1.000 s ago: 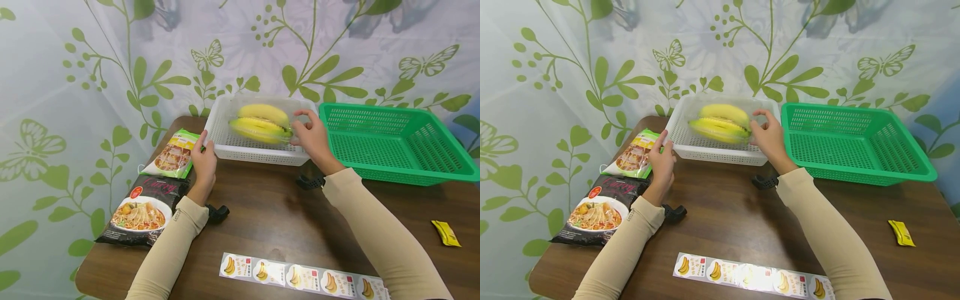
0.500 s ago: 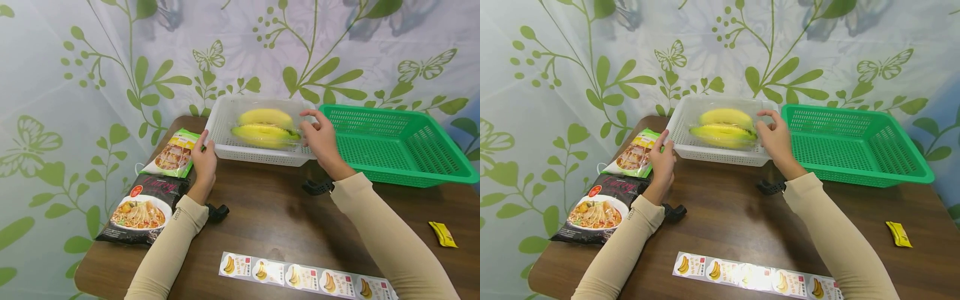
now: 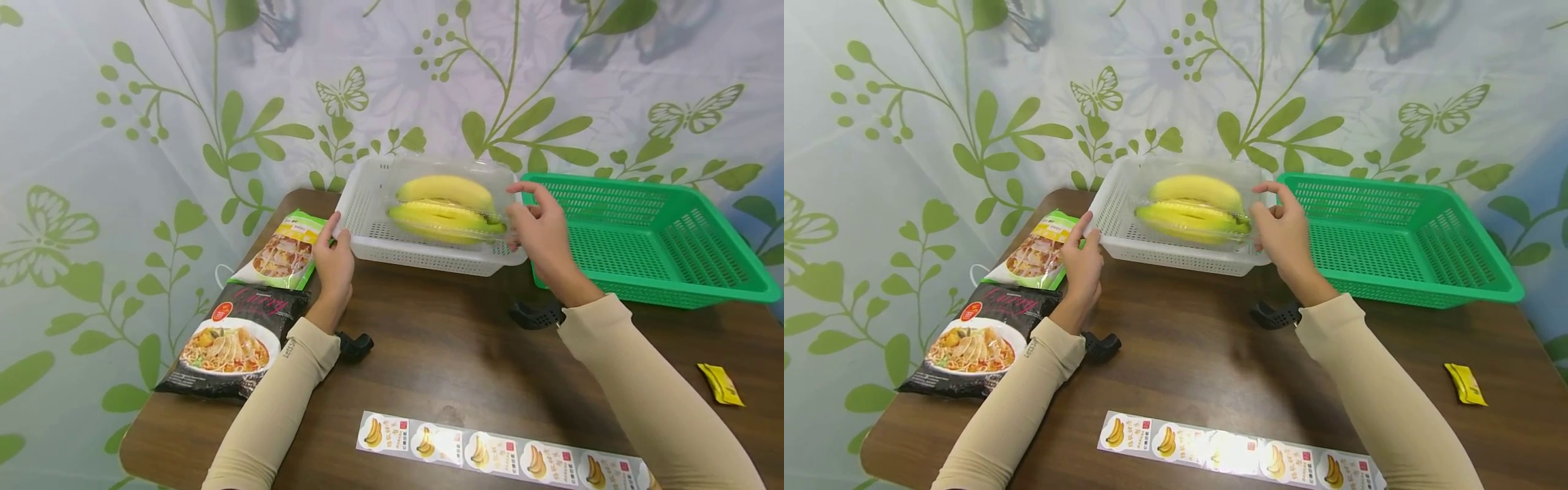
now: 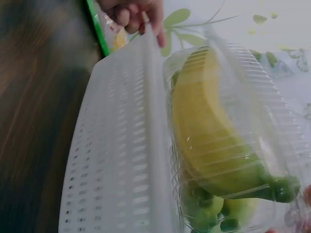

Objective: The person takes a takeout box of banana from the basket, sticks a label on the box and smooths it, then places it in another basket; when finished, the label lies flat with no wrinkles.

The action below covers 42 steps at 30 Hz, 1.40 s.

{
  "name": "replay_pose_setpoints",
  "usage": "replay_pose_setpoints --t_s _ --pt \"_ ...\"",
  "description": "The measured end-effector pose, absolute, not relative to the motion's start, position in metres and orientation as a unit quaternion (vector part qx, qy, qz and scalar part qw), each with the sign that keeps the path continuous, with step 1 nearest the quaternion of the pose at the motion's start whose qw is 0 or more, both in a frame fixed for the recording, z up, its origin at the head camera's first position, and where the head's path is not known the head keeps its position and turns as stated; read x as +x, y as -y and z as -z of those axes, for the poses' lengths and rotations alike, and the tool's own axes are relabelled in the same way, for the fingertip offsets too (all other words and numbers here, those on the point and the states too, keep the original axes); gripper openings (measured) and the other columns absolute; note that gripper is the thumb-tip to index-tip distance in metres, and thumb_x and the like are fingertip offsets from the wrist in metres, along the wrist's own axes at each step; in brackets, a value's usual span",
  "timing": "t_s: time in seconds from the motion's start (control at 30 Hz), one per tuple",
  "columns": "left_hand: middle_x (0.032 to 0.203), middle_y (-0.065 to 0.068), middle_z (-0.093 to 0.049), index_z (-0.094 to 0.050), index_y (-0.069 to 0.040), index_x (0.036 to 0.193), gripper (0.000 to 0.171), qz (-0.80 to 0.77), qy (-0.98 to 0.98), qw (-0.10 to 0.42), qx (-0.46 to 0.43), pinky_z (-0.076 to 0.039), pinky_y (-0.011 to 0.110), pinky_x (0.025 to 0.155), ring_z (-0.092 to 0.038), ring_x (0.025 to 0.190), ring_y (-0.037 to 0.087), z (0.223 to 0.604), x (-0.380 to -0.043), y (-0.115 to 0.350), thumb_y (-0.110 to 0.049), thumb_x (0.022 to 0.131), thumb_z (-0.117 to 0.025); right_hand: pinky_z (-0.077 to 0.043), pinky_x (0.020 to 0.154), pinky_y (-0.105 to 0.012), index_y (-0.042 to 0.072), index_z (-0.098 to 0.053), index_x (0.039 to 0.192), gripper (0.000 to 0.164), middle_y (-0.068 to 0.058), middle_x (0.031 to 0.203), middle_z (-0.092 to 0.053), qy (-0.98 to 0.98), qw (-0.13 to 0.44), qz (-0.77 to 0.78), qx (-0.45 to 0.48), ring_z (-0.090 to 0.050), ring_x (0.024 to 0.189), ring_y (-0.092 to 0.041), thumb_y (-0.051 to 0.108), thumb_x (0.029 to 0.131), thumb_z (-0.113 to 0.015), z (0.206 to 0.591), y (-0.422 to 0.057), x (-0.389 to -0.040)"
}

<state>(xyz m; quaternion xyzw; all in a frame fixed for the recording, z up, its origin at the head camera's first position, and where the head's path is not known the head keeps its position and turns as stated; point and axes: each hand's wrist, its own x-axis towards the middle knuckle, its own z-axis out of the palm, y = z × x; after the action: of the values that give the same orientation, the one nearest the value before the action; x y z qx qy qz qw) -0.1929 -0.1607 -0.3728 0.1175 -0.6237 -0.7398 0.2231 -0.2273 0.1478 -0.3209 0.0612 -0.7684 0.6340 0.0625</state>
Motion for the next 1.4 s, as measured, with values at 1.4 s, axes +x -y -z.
replay_pose_setpoints --t_s 1.4 --pt "0.149 0.007 -0.051 -0.06 -0.016 0.144 0.041 0.73 0.627 0.235 0.134 -0.044 0.025 0.066 -0.059 0.095 0.015 0.404 -0.209 0.164 -0.014 0.104 -0.055 -0.034 0.041 -0.04 0.017 -0.047 0.142 0.034 -0.013 0.088 -0.051 0.801 -0.005 -0.588 0.109 -0.034 0.046 -0.028 0.012 0.108 -0.048 0.303 -0.195 -0.081"
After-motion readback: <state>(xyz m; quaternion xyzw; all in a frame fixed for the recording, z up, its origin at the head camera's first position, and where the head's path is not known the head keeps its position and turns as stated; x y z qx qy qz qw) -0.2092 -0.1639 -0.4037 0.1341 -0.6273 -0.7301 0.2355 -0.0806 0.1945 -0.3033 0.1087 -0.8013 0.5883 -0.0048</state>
